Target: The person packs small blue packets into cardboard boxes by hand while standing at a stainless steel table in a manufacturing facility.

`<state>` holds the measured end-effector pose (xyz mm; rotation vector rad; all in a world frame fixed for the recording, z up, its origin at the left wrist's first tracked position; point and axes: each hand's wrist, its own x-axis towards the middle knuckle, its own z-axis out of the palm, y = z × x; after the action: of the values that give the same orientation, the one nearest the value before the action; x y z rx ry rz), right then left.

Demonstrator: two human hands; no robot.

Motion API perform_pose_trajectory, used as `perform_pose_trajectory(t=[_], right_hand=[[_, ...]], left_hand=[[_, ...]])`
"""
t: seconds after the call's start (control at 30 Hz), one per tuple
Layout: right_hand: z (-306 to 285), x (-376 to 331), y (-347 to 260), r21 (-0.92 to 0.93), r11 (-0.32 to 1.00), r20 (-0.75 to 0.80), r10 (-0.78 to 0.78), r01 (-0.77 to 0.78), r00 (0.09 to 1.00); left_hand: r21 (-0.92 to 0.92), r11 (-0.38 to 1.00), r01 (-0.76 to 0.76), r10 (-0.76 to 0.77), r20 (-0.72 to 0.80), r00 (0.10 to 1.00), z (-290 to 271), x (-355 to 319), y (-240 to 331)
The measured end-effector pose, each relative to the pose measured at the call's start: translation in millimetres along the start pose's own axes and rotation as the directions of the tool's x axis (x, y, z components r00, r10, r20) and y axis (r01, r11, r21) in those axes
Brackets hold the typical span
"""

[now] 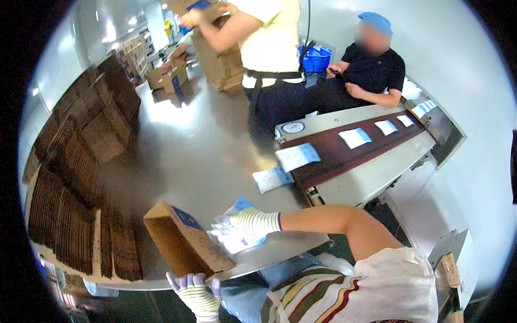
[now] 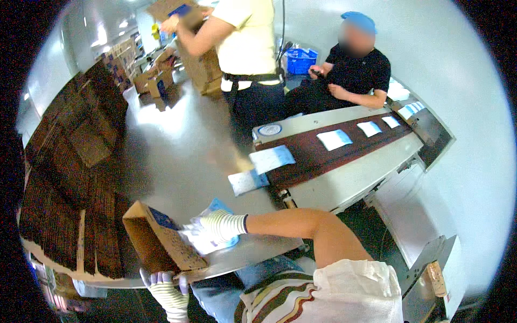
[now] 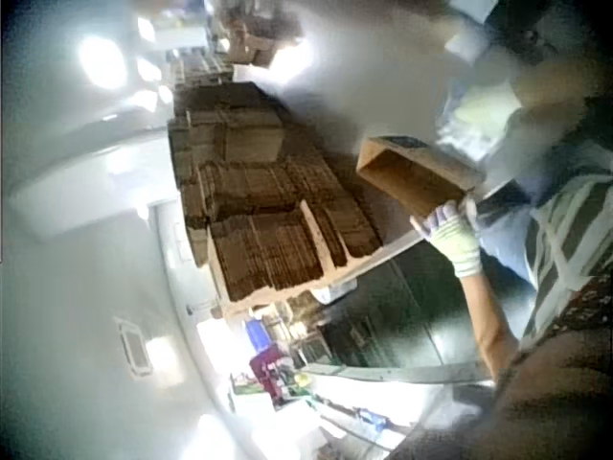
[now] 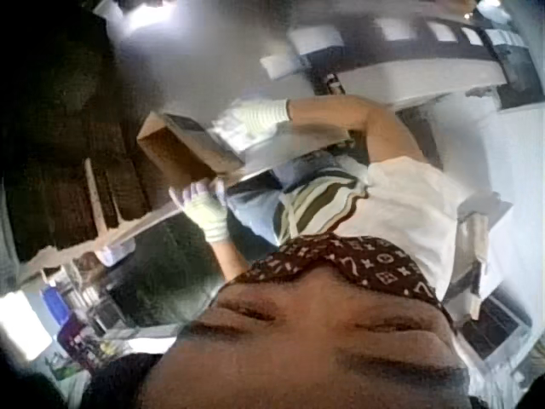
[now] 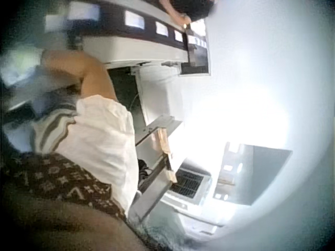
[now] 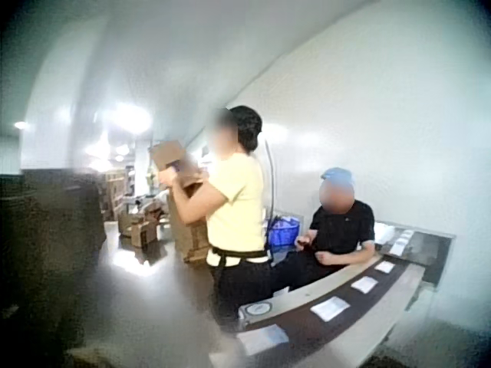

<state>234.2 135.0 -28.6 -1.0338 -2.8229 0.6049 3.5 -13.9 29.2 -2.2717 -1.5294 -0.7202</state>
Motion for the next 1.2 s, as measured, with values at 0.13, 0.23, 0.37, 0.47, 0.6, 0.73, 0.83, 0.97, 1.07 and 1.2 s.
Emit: perform_pose_trajectory(t=[0.13, 0.23, 0.37, 0.47, 0.6, 0.73, 0.83, 0.97, 1.07, 1.2], right_hand=[[-61, 11, -40, 0.646, 0.640, -0.539, -0.004, 0.417, 0.842], [-67, 34, -81, 0.459, 0.587, -0.718, -0.197, 0.667, 0.668], [10, 78, -65, -0.175, 0.962, -0.644, -0.271, 0.208, 0.715], [-63, 44, -90, -0.230, 0.790, -0.404, -0.609, 0.569, 0.682], [-56, 48, -80, 0.030, 0.921, -0.363, -0.352, 0.388, 0.863], [-33, 57, -61, -0.051, 0.967, -0.212, -0.257, 0.252, 0.943], [-63, 55, -87, -0.208, 0.950, -0.024, -0.245, 0.235, 0.969], [-78, 33, -113, 0.062, 0.947, -0.238, -0.293, 0.315, 0.926], [-74, -4, -119, -0.033, 0.898, -0.263, -0.431, 0.438, 0.863], [-19, 11, -129, -0.273, 0.854, -0.419, -0.519, 0.442, 0.744]], left_hand=[[0.012, 1.000, -0.014, 0.013, 0.108, 0.994, -23, 16, 10], [0.113, 0.992, -0.058, 0.037, 0.178, 0.983, -1, 11, 10], [0.158, 0.987, -0.022, -0.008, 0.186, 0.983, 3, 4, 13], [0.106, 0.989, 0.106, -0.124, 0.183, 0.975, -12, -22, 10], [0.071, 0.996, -0.058, 0.042, 0.206, 0.978, -10, 1, 9], [-0.221, 0.975, 0.035, -0.061, -0.110, 0.992, -62, 50, -10], [-0.409, 0.893, 0.188, -0.218, -0.028, 0.976, -33, 114, -40], [0.005, 0.993, 0.117, -0.079, 0.766, 0.638, 37, 115, -100], [0.086, 0.996, 0.035, -0.093, 0.942, 0.323, 90, 114, -91], [-0.106, 0.990, -0.096, 0.130, 0.947, 0.294, 104, 74, -120]])
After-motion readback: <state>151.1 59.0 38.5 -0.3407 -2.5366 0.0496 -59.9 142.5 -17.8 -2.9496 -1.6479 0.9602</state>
